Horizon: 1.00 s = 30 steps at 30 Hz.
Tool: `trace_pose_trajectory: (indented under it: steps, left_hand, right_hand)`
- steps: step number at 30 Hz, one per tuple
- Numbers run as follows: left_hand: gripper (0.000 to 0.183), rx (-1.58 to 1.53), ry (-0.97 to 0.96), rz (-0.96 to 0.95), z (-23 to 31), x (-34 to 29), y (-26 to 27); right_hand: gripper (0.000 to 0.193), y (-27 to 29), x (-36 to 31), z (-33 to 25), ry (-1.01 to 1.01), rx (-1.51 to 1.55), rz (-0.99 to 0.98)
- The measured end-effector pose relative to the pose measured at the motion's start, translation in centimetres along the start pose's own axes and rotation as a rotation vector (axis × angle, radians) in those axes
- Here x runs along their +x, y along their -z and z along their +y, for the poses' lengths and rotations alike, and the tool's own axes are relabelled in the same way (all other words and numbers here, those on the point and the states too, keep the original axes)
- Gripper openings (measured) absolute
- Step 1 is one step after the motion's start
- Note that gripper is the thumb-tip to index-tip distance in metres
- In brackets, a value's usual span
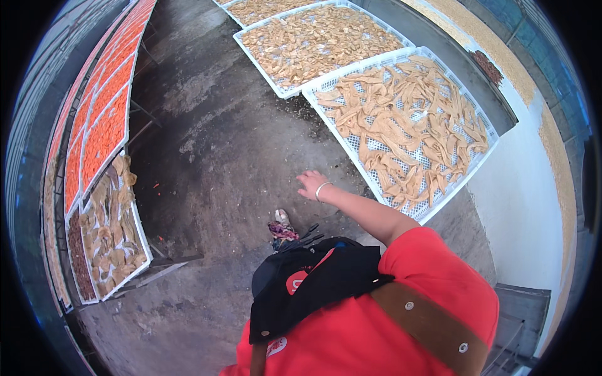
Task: The person walks through a drying facility and spreads sliced orange and yellow vegetables on white mesh trays. They use their hands to toss and evenly distribute the produce across the trays to facilitate drying.
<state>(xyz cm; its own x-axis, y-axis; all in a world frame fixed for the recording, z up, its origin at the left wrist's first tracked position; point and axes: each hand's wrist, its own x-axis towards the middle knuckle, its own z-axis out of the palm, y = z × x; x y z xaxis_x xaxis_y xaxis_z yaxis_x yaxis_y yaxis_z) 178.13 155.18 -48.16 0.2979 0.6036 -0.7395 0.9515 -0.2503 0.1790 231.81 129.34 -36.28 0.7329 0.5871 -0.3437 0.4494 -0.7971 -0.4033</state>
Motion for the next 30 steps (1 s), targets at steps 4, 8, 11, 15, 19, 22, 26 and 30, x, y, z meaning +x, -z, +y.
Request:
trace_pose_trajectory:
  steps: [4,8,11,15,19,22,26,30]
  left_hand:
    - [0.047,0.067,-0.144,0.056,12.4,11.3,12.8]
    - [0.047,0.270,-0.363,0.195,30.4,24.1,26.9]
    - [0.046,0.229,-0.581,0.398,48.0,30.9,37.4]
    - [0.042,0.055,-0.819,0.317,71.9,35.1,40.0]
    - [0.044,0.202,-0.925,0.115,84.8,35.7,36.6]
    - [0.043,0.466,-0.903,-0.112,89.3,39.5,35.3]
    - [0.042,0.502,-0.865,-0.152,100.3,40.8,37.1]
    - [0.037,0.515,-1.127,-0.156,114.3,45.4,35.6]
  right_hand:
    - [0.061,4.4,9.9,2.3,-0.222,0.011,0.031]
    - [0.068,9.0,19.6,5.2,-0.335,0.061,0.241]
    - [0.071,13.9,28.8,7.2,-0.393,0.050,0.292]
    - [0.071,16.5,39.6,15.8,-0.524,-0.019,0.413]
    - [0.068,18.6,50.0,20.4,-0.471,-0.045,0.285]
    - [0.068,17.5,54.3,27.6,-0.144,-0.205,0.397]
    - [0.073,26.6,55.2,36.1,-0.631,-0.171,0.530]
    - [0.077,32.0,55.6,48.7,-1.445,0.192,0.736]
